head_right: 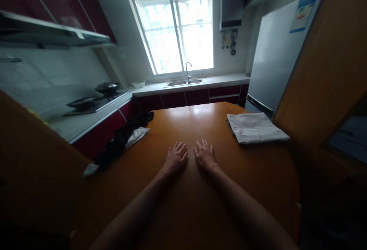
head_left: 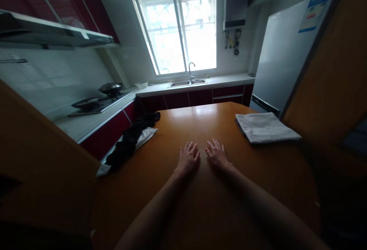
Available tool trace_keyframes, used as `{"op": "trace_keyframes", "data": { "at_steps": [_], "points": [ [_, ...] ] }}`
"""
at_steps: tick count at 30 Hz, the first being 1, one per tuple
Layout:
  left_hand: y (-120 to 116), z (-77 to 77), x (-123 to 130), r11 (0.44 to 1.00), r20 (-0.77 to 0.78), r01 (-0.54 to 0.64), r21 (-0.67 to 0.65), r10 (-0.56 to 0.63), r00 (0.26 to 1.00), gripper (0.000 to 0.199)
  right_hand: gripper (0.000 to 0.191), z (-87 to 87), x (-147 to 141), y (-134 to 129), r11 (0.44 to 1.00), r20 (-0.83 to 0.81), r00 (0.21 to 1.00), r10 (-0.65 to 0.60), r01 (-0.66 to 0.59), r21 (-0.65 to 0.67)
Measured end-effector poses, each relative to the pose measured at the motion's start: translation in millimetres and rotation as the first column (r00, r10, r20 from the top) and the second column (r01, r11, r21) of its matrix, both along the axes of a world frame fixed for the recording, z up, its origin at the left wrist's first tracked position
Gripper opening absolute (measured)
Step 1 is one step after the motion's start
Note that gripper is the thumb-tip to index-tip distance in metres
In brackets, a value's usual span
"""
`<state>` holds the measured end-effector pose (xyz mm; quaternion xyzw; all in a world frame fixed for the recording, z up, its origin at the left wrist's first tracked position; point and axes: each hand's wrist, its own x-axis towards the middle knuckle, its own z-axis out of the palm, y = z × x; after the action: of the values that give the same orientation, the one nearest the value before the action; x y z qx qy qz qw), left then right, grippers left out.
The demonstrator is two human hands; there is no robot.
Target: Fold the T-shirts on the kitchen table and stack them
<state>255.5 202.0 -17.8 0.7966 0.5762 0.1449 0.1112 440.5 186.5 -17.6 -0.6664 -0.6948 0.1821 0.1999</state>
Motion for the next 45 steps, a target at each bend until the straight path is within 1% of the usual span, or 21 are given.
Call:
{"op": "trace_keyframes", "data": {
  "at_steps": [3,6,13,20,24,26,28,30,31,32,33,35,37,38,39,40,42,43,45],
  "points": [
    [-4,-6.9,-5,1.000,0.010,0.008,-0.029,-0.007,1.000,0.057,0.060,-7.1,-12,-1,1.000,0.109,0.994,0.028,-0.027,-0.005],
    [-5,-9.5,-5,0.999,-0.004,0.010,-0.030,-0.011,1.000,0.057,0.060,-13.0,-15,-1,0.998,0.186,0.981,0.058,-0.055,-0.018],
    [-10,-11.7,-5,0.999,-0.066,-0.003,0.033,0.005,0.998,0.058,0.057,-20.1,-15,0,1.000,0.255,0.967,0.021,-0.023,0.005],
    [-13,-11.0,-6,0.999,-0.042,-0.002,0.042,0.003,0.999,0.058,0.057,-23.1,-14,-2,0.999,0.294,0.956,0.027,-0.031,0.010],
    [-14,-15.4,-6,0.999,0.023,0.009,0.050,-0.010,1.000,0.057,0.057,-27.5,-13,-2,0.999,0.305,0.952,0.012,-0.023,0.034],
    [-9,-16.9,-8,0.998,0.089,0.005,0.056,-0.010,0.996,0.050,0.057,-30.5,-12,-1,0.999,0.303,0.953,0.010,-0.024,0.042],
    [2,-13.2,-16,0.997,0.192,-0.022,0.068,0.009,0.981,0.042,0.058,-33.2,-11,0,0.998,0.297,0.955,0.011,-0.026,0.048],
    [21,-2.5,-37,0.989,0.296,-0.101,0.106,0.065,0.953,0.037,0.058,-35.1,-9,0,0.998,0.290,0.957,0.014,-0.031,0.052],
    [31,5.0,-52,0.976,0.332,-0.164,0.140,0.109,0.937,0.036,0.059,-35.7,-8,0,0.998,0.288,0.958,0.017,-0.034,0.054],
    [40,13.1,-71,0.949,0.348,-0.251,0.193,0.173,0.921,0.034,0.059,-36.1,-8,0,0.998,0.286,0.958,0.019,-0.036,0.056],
    [48,21.0,-92,0.898,0.360,-0.360,0.254,0.258,0.897,0.031,0.059,-36.4,-7,0,0.998,0.287,0.958,0.020,-0.038,0.057],
    [58,32.6,-139,0.756,0.370,-0.550,0.354,0.427,0.825,0.037,0.059,-36.7,-7,0,0.998,0.290,0.957,0.020,-0.039,0.058],
    [59,35.2,-182,0.594,0.362,-0.705,0.387,0.605,0.709,0.046,0.059,-36.8,-7,0,0.998,0.295,0.955,0.019,-0.037,0.057],
    [57,33.1,-200,0.536,0.352,-0.749,0.390,0.664,0.659,0.051,0.059,-36.7,-8,0,0.998,0.296,0.955,0.019,-0.037,0.055],
    [55,29.1,-215,0.499,0.342,-0.778,0.383,0.706,0.621,0.055,0.059,-36.6,-8,0,0.998,0.296,0.955,0.020,-0.038,0.053],
    [52,24.0,-227,0.478,0.334,-0.799,0.365,0.734,0.592,0.059,0.059,-36.5,-8,0,0.998,0.296,0.955,0.021,-0.038,0.052],
    [48,13.4,-240,0.461,0.323,-0.827,0.320,0.768,0.553,0.062,0.059,-36.6,-8,1,0.998,0.295,0.955,0.020,-0.037,0.052],
    [47,9.3,-243,0.454,0.320,-0.837,0.306,0.779,0.539,0.059,0.059,-36.8,-8,1,0.998,0.296,0.955,0.017,-0.035,0.054],
    [48,5.4,-243,0.435,0.318,-0.846,0.307,0.792,0.522,0.042,0.059,-37.4,-8,1,0.998,0.298,0.955,0.012,-0.030,0.055]
  ]
}}
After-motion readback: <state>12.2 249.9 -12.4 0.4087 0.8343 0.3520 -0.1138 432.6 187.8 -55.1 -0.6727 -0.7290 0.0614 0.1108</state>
